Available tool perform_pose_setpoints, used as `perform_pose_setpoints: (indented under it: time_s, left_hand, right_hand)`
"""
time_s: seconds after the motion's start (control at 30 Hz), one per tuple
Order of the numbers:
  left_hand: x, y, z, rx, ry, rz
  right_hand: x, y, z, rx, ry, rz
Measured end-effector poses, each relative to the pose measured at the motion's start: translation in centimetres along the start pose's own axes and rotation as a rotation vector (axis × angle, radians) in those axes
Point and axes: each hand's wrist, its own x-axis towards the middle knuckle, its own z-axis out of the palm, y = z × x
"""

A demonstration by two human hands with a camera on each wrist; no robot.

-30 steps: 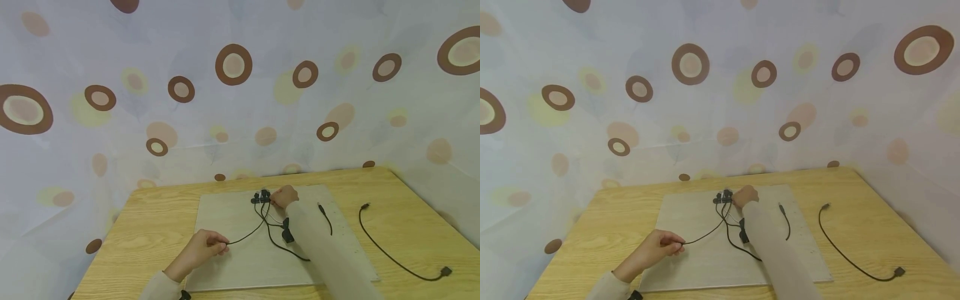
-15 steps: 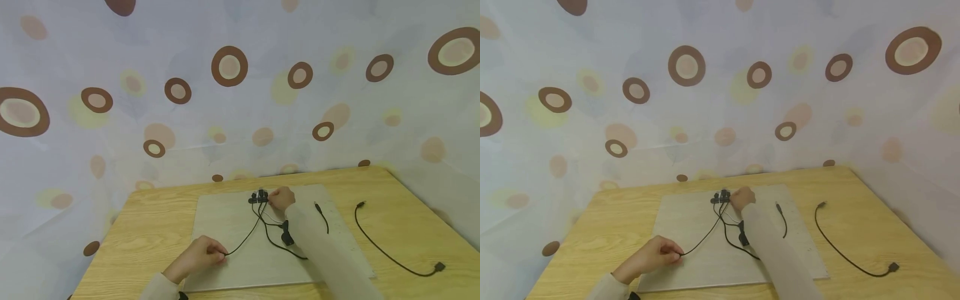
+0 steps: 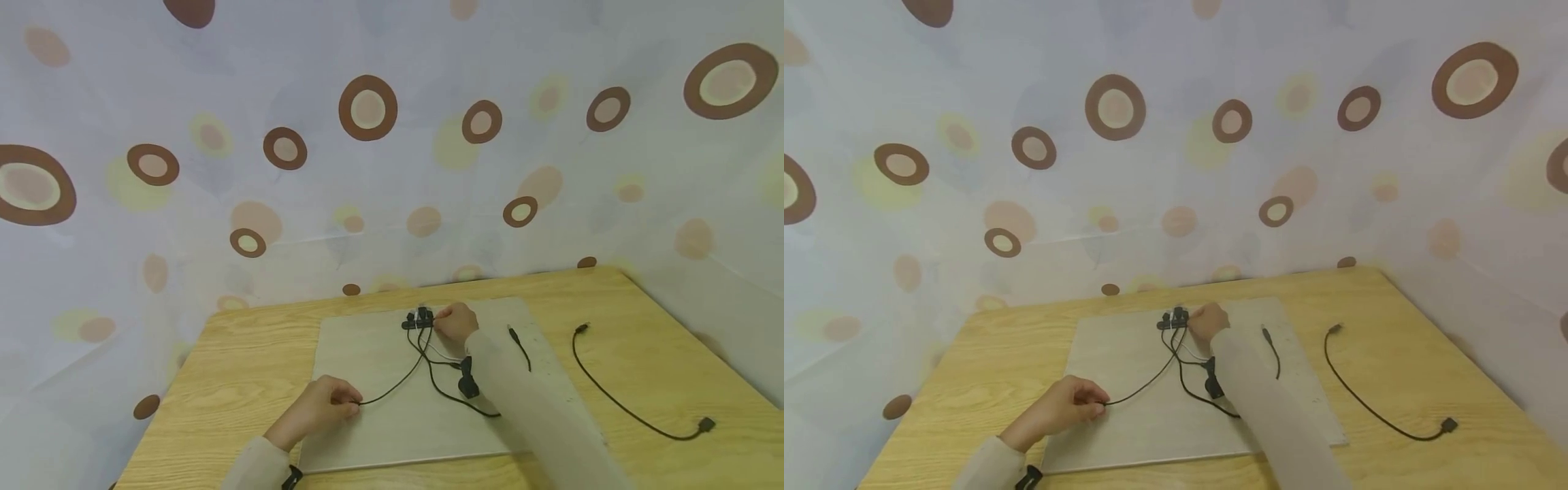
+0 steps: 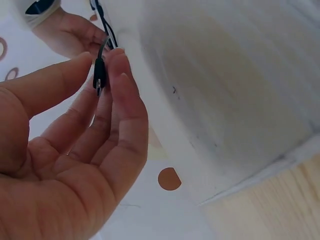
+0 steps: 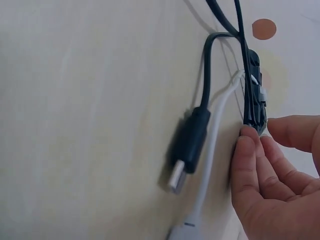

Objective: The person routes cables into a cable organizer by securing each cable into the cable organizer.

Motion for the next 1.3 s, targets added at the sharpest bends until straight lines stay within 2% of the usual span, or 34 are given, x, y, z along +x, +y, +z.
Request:
perform_pose_setpoints:
  time_s: [0.23, 0.47, 0.53, 0.73, 1.0, 1.17, 1.3]
  left_hand:
    - [0.1, -0.3, -0.2, 0.040, 0.036, 0.016]
    - [0.2, -0.4, -0.2, 0.046, 0.047, 0.001]
    - [0.3, -0.4, -0.1, 0.045, 0.044, 0.002]
    - [0.6, 0.1, 0.0, 0.039, 0.043, 0.024]
    - [1.2, 1.0, 1.0, 0.026, 0.091, 0.092]
    - [2.0, 1.5, 2.4, -0.055, 0.098, 0.138]
    - [2.4, 2.4, 3.5, -0.157, 0.068, 0.154]
  right_hand:
    - [-0.9, -0.6, -1.5, 0.027, -0.068, -0.028]
    - [-1.4, -1.1, -2.6, 0.273, -0.116, 0.017]
    - [-1.5, -1.3, -3.0, 0.305, -0.129, 0.025]
    - [-1.9, -1.7, -4.6, 0.321, -0.149, 0.019]
    - [-2.4, -1.5, -6.3, 0.308, -0.150, 0.008]
    - [-2.6, -1.1, -8.2, 0.287, -0.152, -0.026]
    - [-2.9, -0.5, -10.7, 0.233, -0.143, -0.092]
